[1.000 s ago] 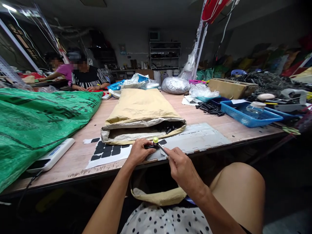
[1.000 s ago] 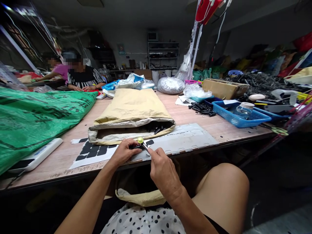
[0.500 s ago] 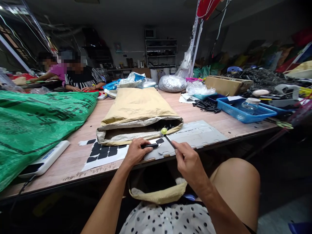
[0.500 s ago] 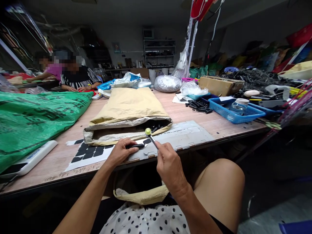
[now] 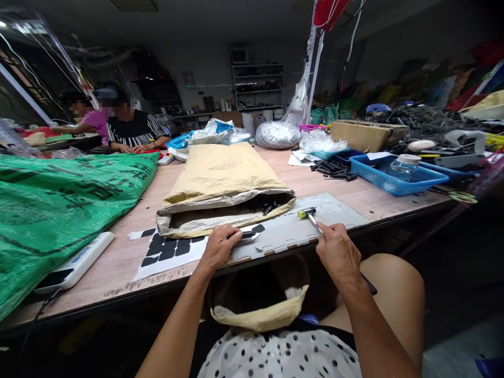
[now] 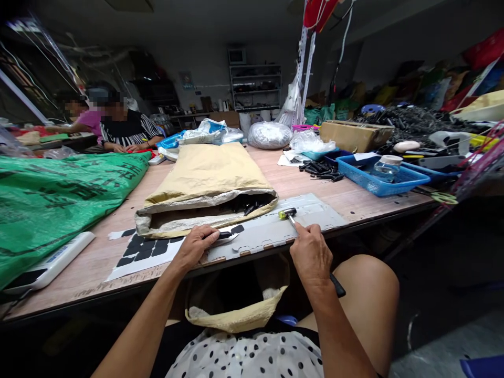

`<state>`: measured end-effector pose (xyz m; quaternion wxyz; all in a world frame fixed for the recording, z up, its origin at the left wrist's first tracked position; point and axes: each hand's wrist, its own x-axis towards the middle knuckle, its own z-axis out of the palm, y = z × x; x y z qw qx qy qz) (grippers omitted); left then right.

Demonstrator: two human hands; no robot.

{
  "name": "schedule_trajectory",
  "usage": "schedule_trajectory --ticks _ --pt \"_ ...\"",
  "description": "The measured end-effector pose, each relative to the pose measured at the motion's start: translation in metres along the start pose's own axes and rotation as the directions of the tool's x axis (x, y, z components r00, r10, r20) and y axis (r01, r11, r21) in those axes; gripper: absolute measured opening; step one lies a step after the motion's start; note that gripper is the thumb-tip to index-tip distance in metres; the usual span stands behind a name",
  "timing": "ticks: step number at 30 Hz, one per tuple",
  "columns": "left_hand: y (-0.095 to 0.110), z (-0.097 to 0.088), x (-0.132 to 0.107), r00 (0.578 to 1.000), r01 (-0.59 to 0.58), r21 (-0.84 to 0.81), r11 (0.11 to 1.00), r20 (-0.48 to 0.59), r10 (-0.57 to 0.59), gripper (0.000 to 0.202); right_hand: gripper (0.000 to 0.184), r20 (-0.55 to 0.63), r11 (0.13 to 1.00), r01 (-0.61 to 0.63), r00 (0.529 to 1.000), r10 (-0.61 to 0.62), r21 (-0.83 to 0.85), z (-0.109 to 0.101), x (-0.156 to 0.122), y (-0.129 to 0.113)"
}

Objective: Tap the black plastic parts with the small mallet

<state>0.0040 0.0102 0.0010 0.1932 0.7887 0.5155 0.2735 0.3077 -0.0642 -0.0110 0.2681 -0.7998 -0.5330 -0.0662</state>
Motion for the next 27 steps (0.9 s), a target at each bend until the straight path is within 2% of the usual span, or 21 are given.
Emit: schedule_trajectory --ticks 7,10,12,14,15,17,18,19,21,23,24,25,27 --pt "0.000 0.000 0.003 1.000 -0.014 0.026 1.000 -0.011 0.014 0.040 0.038 -0.013 1.000 0.009 1.000 -0.009 0.003 0.002 0.000 0.000" --pt "0.007 -0.002 -0.002 0.999 -0.021 0.039 0.999 -0.036 0.022 0.039 0.038 -0.018 1.000 0.010 1.000 -0.010 -0.012 0.003 -0.001 0.001" --pt "0.019 -0.001 -0.014 0.991 -0.050 0.079 0.996 -0.120 0.060 0.035 0.038 -0.023 1.000 0.016 1.000 -0.016 -0.020 0.004 -0.001 0.002" --pt "0.033 0.005 -0.035 0.970 -0.129 0.118 0.985 -0.191 0.150 0.030 0.038 -0.030 0.999 0.028 0.999 -0.029 -0.020 0.005 -0.001 0.002" --pt "0.039 0.011 -0.047 0.961 -0.184 0.119 0.976 -0.185 0.204 0.029 0.038 -0.034 0.999 0.033 0.999 -0.034 -0.018 0.005 -0.001 0.003" --pt "0.045 0.029 -0.070 0.962 -0.248 0.095 0.964 -0.091 0.257 0.029 0.038 -0.040 0.999 0.036 0.999 -0.037 -0.013 0.006 0.000 0.003" --pt "0.044 0.040 -0.080 0.970 -0.238 0.091 0.967 -0.027 0.242 0.030 0.038 -0.041 0.999 0.035 0.999 -0.036 -0.011 0.006 0.000 0.003" --pt "0.041 0.053 -0.088 0.981 -0.194 0.103 0.976 0.040 0.191 0.032 0.038 -0.040 0.999 0.034 0.999 -0.035 -0.009 0.006 0.000 0.003" --pt "0.030 0.077 -0.099 0.987 -0.017 0.159 0.987 0.160 -0.009 0.033 0.038 -0.037 0.999 0.034 0.999 -0.034 -0.007 0.005 0.000 0.003" --pt "0.020 0.095 -0.104 0.942 0.146 0.217 0.965 0.268 -0.203 0.030 0.038 -0.031 0.999 0.037 0.999 -0.037 -0.008 0.004 0.000 0.003" --pt "0.019 0.099 -0.105 0.918 0.175 0.235 0.956 0.313 -0.245 0.027 0.038 -0.028 0.999 0.039 0.999 -0.039 -0.010 0.004 0.000 0.003" --pt "0.022 0.100 -0.104 0.907 0.161 0.234 0.959 0.347 -0.237 0.025 0.038 -0.026 0.999 0.041 0.999 -0.041 -0.011 0.004 0.000 0.003" --pt "0.035 0.090 -0.099 0.930 0.053 0.189 0.980 0.349 -0.118 0.029 0.038 -0.029 0.999 0.045 0.999 -0.045 -0.013 0.004 -0.001 0.003"
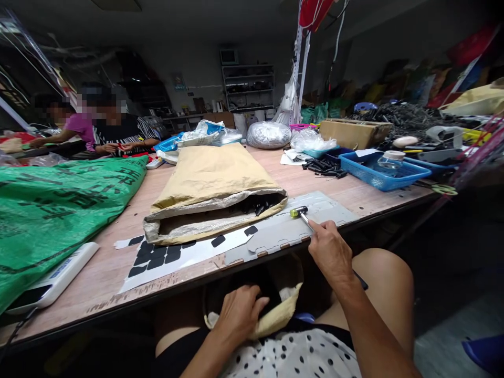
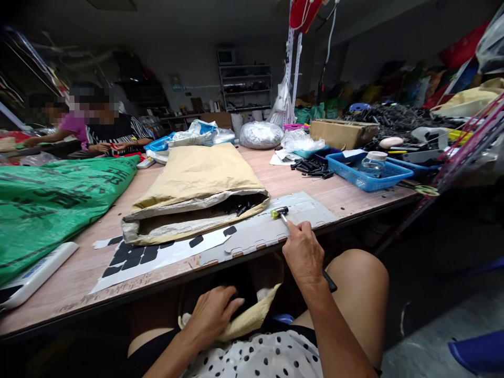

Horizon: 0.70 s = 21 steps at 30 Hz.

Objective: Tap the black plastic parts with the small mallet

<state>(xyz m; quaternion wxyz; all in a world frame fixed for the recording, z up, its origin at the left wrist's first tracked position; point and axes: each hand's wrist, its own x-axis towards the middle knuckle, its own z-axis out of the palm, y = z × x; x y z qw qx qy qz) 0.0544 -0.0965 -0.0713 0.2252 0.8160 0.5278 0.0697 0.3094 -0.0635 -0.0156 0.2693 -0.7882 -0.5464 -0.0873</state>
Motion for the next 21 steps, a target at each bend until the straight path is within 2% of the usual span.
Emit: schedule_trajectory --ticks 2,3,4,5,6,7,10,13,16,19,21 --pt "0.013 -0.028 0.006 0.985 -0.098 0.007 0.995 -0.144 0.098 0.044 0.038 -0.013 1.000 0.002 1.000 -0.002 0.005 0.000 0.000 0.000" --pt "0.017 -0.046 0.012 0.966 -0.094 0.027 0.995 -0.238 0.098 0.048 0.037 -0.018 1.000 0.004 1.000 -0.003 0.008 0.000 0.000 0.000" --pt "0.018 -0.066 0.021 0.935 -0.021 0.062 0.998 -0.352 0.041 0.051 0.037 -0.021 1.000 0.004 1.000 -0.004 0.010 0.000 0.000 0.000" --pt "0.014 -0.086 0.032 0.886 0.098 0.099 0.990 -0.463 -0.041 0.050 0.037 -0.020 1.000 0.004 1.000 -0.004 0.011 -0.001 -0.001 0.000" --pt "0.007 -0.105 0.045 0.841 0.226 0.130 0.965 -0.527 -0.126 0.046 0.037 -0.016 1.000 0.005 1.000 -0.005 0.011 -0.001 0.000 -0.001" --pt "-0.003 -0.122 0.059 0.806 0.358 0.154 0.921 -0.548 -0.221 0.042 0.037 -0.012 1.000 0.006 1.000 -0.006 0.010 -0.001 0.000 0.000" --pt "-0.039 -0.158 0.102 0.732 0.529 0.125 0.839 -0.568 -0.376 0.038 0.038 -0.006 1.000 0.016 1.000 -0.016 0.006 -0.001 0.000 0.000" --pt "-0.063 -0.169 0.137 0.693 0.596 0.088 0.798 -0.557 -0.457 0.042 0.038 -0.018 1.000 0.023 1.000 -0.023 0.001 0.000 0.000 0.001" --pt "-0.068 -0.169 0.158 0.661 0.638 0.058 0.768 -0.554 -0.506 0.043 0.037 -0.032 0.999 0.031 0.999 -0.032 -0.008 0.001 0.000 0.002" --pt "-0.067 -0.172 0.157 0.649 0.658 0.054 0.751 -0.546 -0.530 0.039 0.037 -0.045 0.999 0.046 0.998 -0.046 -0.008 0.001 -0.001 0.002" --pt "-0.066 -0.175 0.143 0.674 0.641 0.074 0.764 -0.530 -0.514 0.036 0.037 -0.051 0.999 0.048 0.998 -0.048 0.003 0.001 -0.001 0.002"
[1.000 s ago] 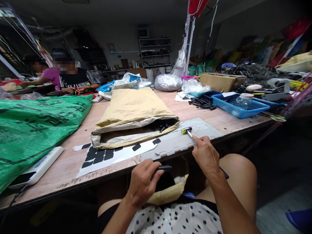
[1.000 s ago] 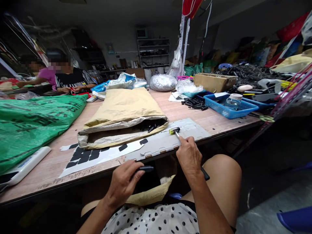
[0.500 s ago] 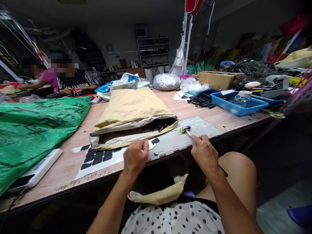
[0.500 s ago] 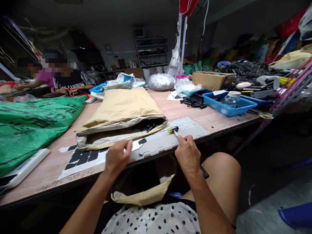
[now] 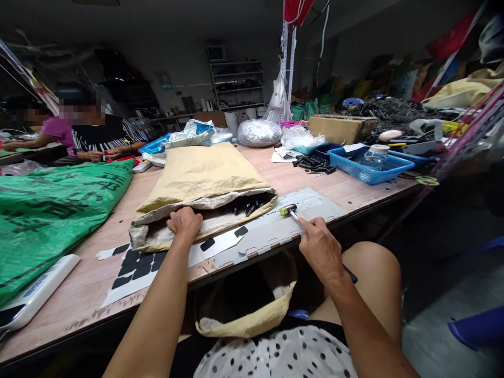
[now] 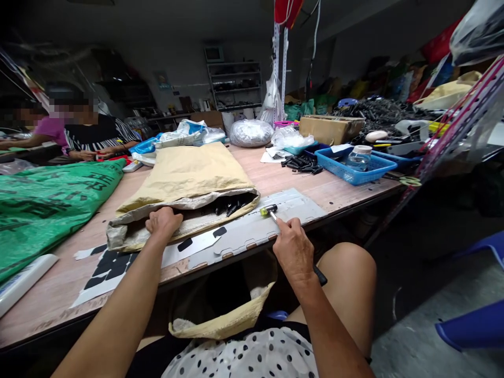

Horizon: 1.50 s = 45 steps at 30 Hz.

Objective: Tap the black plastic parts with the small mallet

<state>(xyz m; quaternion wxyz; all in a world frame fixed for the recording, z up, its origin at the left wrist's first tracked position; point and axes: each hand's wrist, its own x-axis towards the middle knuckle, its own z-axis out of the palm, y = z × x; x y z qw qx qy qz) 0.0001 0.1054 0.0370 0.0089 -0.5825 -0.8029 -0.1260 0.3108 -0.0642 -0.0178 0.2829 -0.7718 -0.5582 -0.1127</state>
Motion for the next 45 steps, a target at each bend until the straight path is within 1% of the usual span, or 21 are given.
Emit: schedule_trajectory --ticks 3,5,6,7,8,9,10,11,13,17,20,22,24,26,29,31,34,38,40,42,45 --pt "-0.020 -0.009 -0.023 0.995 -0.100 -0.006 0.995 0.013 0.100 0.038 0.037 0.004 1.000 -0.007 1.000 0.007 0.020 0.000 0.000 0.000" --pt "-0.032 -0.010 -0.044 0.972 -0.234 -0.091 0.968 -0.003 0.234 0.039 0.037 0.006 1.000 -0.010 1.000 0.010 0.025 0.000 0.000 0.001" --pt "-0.035 -0.009 -0.055 0.944 -0.326 -0.164 0.931 -0.017 0.328 0.038 0.037 0.004 1.000 -0.010 1.000 0.010 0.025 0.000 0.000 0.001" --pt "-0.037 -0.007 -0.065 0.901 -0.426 -0.244 0.871 -0.033 0.432 0.036 0.037 0.000 1.000 -0.009 1.000 0.009 0.024 0.000 0.000 0.001" --pt "-0.038 -0.004 -0.075 0.847 -0.515 -0.318 0.796 -0.047 0.529 0.033 0.037 -0.004 1.000 -0.007 1.000 0.007 0.022 0.000 -0.001 0.000" --pt "-0.037 -0.001 -0.082 0.796 -0.577 -0.376 0.725 -0.057 0.603 0.031 0.037 -0.007 1.000 -0.006 1.000 0.007 0.021 0.000 -0.001 0.000" --pt "-0.035 0.002 -0.089 0.759 -0.609 -0.413 0.677 -0.057 0.648 0.029 0.037 -0.008 1.000 -0.006 1.000 0.006 0.022 0.000 -0.001 0.000" --pt "-0.032 0.004 -0.093 0.741 -0.621 -0.437 0.650 -0.057 0.669 0.028 0.038 -0.007 1.000 -0.005 1.000 0.005 0.027 0.000 -0.001 0.000" --pt "-0.027 0.008 -0.098 0.743 -0.614 -0.463 0.640 -0.064 0.667 0.028 0.038 0.000 0.999 -0.004 1.000 0.004 0.048 0.001 -0.001 0.002" --pt "-0.024 0.012 -0.097 0.753 -0.591 -0.503 0.631 -0.063 0.655 0.024 0.038 0.021 0.988 -0.038 0.999 0.036 0.151 0.006 0.002 0.011" --pt "-0.026 0.013 -0.096 0.765 -0.551 -0.561 0.618 -0.042 0.643 0.020 0.037 0.010 0.956 -0.050 0.999 0.049 0.288 0.009 0.005 0.018" --pt "-0.027 0.014 -0.096 0.777 -0.513 -0.599 0.615 -0.021 0.629 0.020 0.036 -0.022 0.911 -0.023 0.999 0.035 0.413 0.006 0.005 0.015" --pt "-0.027 0.013 -0.095 0.788 -0.482 -0.623 0.616 0.000 0.616 0.020 0.036 -0.053 0.842 0.040 0.998 -0.013 0.538 0.000 0.000 0.004" --pt "-0.027 0.013 -0.095 0.792 -0.464 -0.634 0.619 0.016 0.610 0.020 0.036 -0.054 0.761 0.120 0.992 -0.111 0.638 -0.008 -0.008 -0.014" --pt "-0.027 0.013 -0.094 0.795 -0.447 -0.645 0.620 0.031 0.605 0.021 0.036 0.017 0.652 0.179 0.959 -0.283 0.737 -0.016 -0.022 -0.044" --pt "-0.027 0.014 -0.094 0.788 -0.442 -0.653 0.615 0.045 0.614 0.022 0.037 0.050 0.614 0.202 0.929 -0.368 0.763 -0.017 -0.030 -0.061" --pt "-0.027 0.013 -0.094 0.777 -0.436 -0.670 0.601 0.058 0.627 0.023 0.040 0.059 0.599 0.246 0.894 -0.443 0.762 -0.016 -0.036 -0.077" --pt "-0.028 0.012 -0.094 0.770 -0.449 -0.660 0.602 0.056 0.636 0.023 0.045 -0.007 0.582 0.324 0.877 -0.480 0.746 -0.015 -0.042 -0.087" --pt "-0.028 0.011 -0.094 0.758 -0.480 -0.638 0.602 0.043 0.651 0.020 0.047 -0.009 0.607 0.350 0.871 -0.492 0.713 -0.012 -0.046 -0.089" --pt "-0.028 0.011 -0.094 0.745 -0.512 -0.612 0.602 0.031 0.666 0.017 0.047 0.034 0.644 0.346 0.865 -0.501 0.682 -0.008 -0.048 -0.089" --pt "-0.028 0.012 -0.093 0.750 -0.510 -0.608 0.608 0.031 0.661 0.016 0.045 0.087 0.677 0.308 0.872 -0.482 0.669 -0.007 -0.048 -0.088"
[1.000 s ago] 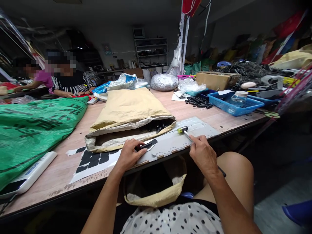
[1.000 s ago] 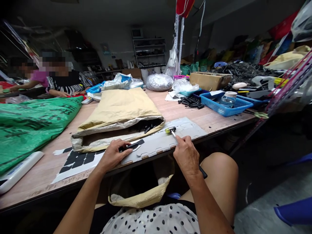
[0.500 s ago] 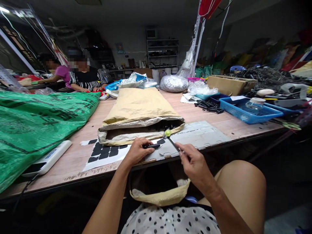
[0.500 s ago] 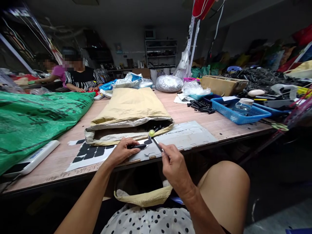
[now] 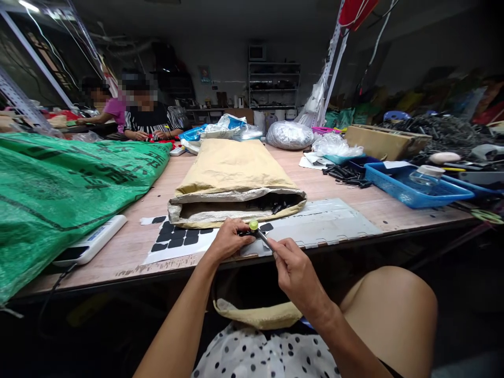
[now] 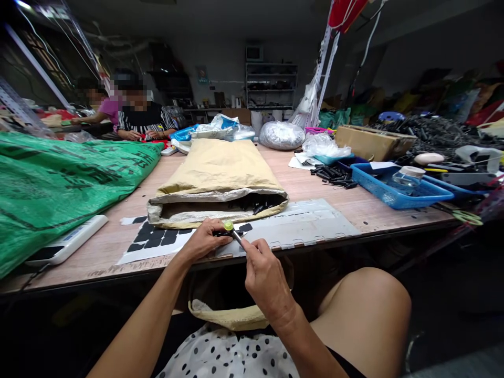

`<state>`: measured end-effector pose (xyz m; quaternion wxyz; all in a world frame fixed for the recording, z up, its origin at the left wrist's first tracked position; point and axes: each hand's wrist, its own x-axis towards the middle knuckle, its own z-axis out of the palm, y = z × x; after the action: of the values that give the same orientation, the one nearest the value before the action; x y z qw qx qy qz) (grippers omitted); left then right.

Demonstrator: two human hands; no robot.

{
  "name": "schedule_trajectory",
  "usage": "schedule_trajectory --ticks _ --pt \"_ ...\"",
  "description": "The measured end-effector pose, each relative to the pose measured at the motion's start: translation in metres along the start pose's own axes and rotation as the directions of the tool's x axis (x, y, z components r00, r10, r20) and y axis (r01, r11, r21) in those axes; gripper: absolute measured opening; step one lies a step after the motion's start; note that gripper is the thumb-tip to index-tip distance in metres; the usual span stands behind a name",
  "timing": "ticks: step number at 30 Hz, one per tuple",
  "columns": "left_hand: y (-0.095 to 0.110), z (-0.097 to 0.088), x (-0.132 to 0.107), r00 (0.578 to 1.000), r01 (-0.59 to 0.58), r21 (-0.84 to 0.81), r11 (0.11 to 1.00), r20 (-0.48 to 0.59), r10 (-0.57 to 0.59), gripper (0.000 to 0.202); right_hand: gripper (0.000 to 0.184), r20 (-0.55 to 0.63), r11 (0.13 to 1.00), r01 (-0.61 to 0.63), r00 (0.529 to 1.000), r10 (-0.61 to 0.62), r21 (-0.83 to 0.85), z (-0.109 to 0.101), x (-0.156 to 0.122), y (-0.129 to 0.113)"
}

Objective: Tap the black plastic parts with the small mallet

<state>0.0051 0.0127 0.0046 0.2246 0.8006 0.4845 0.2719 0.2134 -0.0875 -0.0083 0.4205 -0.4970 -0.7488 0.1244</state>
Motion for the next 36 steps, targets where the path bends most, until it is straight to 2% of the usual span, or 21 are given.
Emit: schedule_trajectory --ticks 5,11,14,17,20,25,29,36 --pt "-0.001 0.001 0.000 1.000 0.020 -0.043 0.999 -0.017 -0.020 0.023 0.044 -0.087 1.000 -0.002 0.996 0.004 0.024 -0.010 0.000 -0.001" --pt "-0.004 0.003 0.001 0.999 0.029 -0.044 0.999 -0.033 -0.030 0.024 0.043 -0.039 0.999 -0.048 0.998 0.049 0.011 -0.010 -0.003 0.002" --pt "-0.005 0.003 0.001 0.999 0.032 -0.057 0.998 -0.022 -0.033 0.023 0.041 -0.107 0.999 -0.035 0.994 0.038 0.035 -0.019 0.000 0.006" --pt "-0.003 0.001 0.000 0.999 0.037 -0.071 0.997 -0.014 -0.038 0.022 0.040 -0.186 0.995 -0.093 0.979 0.083 -0.046 -0.034 0.002 0.017" --pt "-0.001 0.000 -0.001 0.999 0.039 -0.078 0.996 -0.005 -0.040 0.022 0.038 -0.263 0.947 -0.253 0.945 0.197 -0.199 -0.050 -0.001 0.034" --pt "0.000 -0.001 -0.002 0.999 0.035 -0.094 0.995 -0.019 -0.037 0.022 0.037 -0.362 0.786 -0.467 0.871 0.331 -0.404 -0.063 -0.009 0.061" --pt "-0.002 -0.001 -0.002 0.999 0.042 -0.129 0.991 -0.010 -0.043 0.023 0.037 -0.371 0.720 -0.514 0.853 0.368 -0.467 -0.063 -0.011 0.069" --pt "0.001 0.000 -0.002 0.998 0.067 -0.142 0.988 -0.007 -0.068 0.022 0.037 -0.365 0.706 -0.520 0.851 0.378 -0.481 -0.062 -0.009 0.065"
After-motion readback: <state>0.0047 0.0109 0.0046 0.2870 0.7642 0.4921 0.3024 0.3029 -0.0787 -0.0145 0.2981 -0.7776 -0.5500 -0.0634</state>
